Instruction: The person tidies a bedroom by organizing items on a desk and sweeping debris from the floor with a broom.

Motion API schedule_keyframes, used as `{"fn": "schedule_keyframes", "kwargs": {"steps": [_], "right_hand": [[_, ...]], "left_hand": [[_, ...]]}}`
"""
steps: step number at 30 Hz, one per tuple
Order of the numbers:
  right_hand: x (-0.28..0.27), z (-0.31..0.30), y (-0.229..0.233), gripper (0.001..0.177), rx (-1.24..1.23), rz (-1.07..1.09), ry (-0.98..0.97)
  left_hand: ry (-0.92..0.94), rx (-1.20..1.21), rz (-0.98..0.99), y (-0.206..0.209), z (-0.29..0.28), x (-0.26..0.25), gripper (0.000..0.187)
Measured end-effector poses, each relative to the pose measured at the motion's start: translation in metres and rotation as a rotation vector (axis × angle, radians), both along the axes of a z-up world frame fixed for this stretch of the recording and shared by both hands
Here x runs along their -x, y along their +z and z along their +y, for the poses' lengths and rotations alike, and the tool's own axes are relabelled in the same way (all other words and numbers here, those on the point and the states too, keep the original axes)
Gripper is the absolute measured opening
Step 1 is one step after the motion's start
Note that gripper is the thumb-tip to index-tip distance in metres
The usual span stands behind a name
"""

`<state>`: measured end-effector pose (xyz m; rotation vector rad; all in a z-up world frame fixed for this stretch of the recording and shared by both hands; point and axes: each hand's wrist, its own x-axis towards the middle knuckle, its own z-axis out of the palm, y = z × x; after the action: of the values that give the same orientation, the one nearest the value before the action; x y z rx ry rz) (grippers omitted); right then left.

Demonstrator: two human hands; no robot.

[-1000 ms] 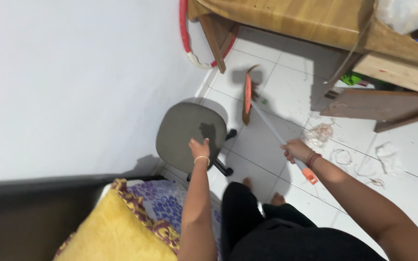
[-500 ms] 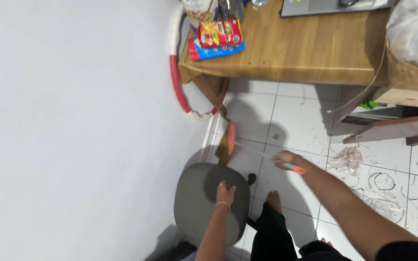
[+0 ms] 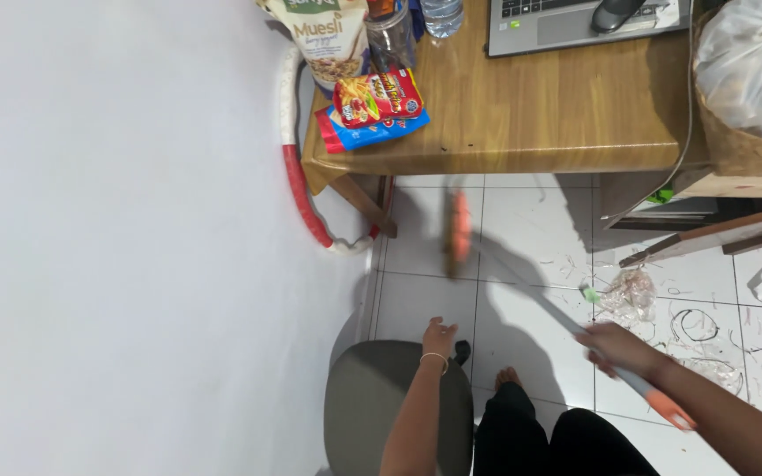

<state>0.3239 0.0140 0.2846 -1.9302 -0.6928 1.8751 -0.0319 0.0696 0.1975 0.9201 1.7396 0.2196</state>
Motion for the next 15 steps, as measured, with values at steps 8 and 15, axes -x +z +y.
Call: {"fn": "schedule_keyframes", "kwargs": {"steps": [8,15], "right_hand": [[0.072,0.223,-0.215,0.022,-0.124,0.216,0.02],[-0.056,0.108,-0.26,0.029,-0.039,0.239,-0.284]], "left_hand": [[0.093,-0.25,-0.162,-0.129,0.06,-0.045,0.046],[0.017,-0.282,-0.174,-0.196,0.058,-0.061,0.03]]}}
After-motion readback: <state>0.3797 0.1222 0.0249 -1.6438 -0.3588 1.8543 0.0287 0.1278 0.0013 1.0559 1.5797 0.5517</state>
